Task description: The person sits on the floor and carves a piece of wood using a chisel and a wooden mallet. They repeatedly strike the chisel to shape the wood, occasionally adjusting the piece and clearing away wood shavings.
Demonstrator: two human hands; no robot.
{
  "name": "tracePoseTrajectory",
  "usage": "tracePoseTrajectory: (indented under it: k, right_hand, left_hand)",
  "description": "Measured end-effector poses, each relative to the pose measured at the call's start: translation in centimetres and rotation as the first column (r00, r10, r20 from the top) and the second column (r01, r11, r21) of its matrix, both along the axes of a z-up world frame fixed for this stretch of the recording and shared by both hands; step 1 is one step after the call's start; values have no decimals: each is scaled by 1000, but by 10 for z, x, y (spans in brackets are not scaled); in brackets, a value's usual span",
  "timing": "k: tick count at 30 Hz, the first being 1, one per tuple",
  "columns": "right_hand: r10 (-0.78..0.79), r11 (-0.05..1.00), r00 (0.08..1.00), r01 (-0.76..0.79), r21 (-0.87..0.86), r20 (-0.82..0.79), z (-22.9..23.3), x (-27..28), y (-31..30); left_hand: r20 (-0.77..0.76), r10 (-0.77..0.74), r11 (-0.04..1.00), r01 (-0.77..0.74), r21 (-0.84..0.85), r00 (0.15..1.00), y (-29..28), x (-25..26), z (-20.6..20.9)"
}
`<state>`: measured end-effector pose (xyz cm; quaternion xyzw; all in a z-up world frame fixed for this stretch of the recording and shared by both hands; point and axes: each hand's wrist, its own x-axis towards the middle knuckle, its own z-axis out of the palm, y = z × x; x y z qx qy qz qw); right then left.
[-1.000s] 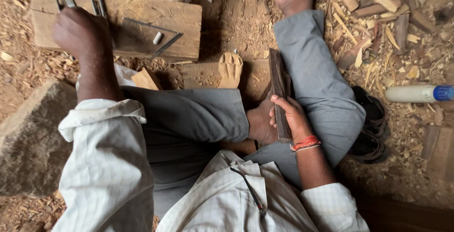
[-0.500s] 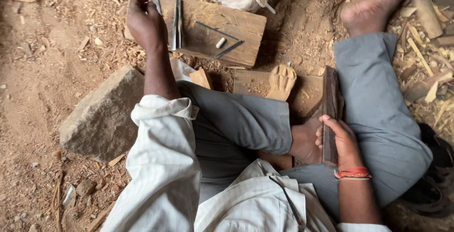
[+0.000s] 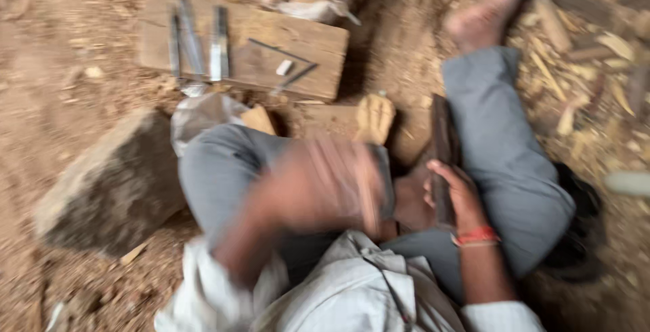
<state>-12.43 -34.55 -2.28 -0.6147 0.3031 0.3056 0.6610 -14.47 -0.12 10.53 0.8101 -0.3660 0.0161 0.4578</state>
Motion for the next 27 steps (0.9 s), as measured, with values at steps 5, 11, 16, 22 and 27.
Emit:
tracePoseTrajectory:
  k: [5,11,16,22,27]
  right_hand:
    - [43,999,999,-43,17,12,-11,3,-6]
    - [1,1000,1000,-1,18,-6,2,2,-1]
    - [-16,999,1000,15,47,11,10,3,5]
    - [-22,999,1000,22,43,18,20,1,9]
    - [-23,999,1000,23,41,8,19,2,9]
  left_hand:
    - [-161,-365,925,376,48,917,-125,-107,4]
    - [-119,-281,906,305,294,952,-130,-104,0]
    - [-112,-283,884,304,356,953,-132,-109,0]
    - [-119,-254,886,280,369,960,-144,-120,9]
    - [-128,-250,890,280,359,960,-156,-119,14]
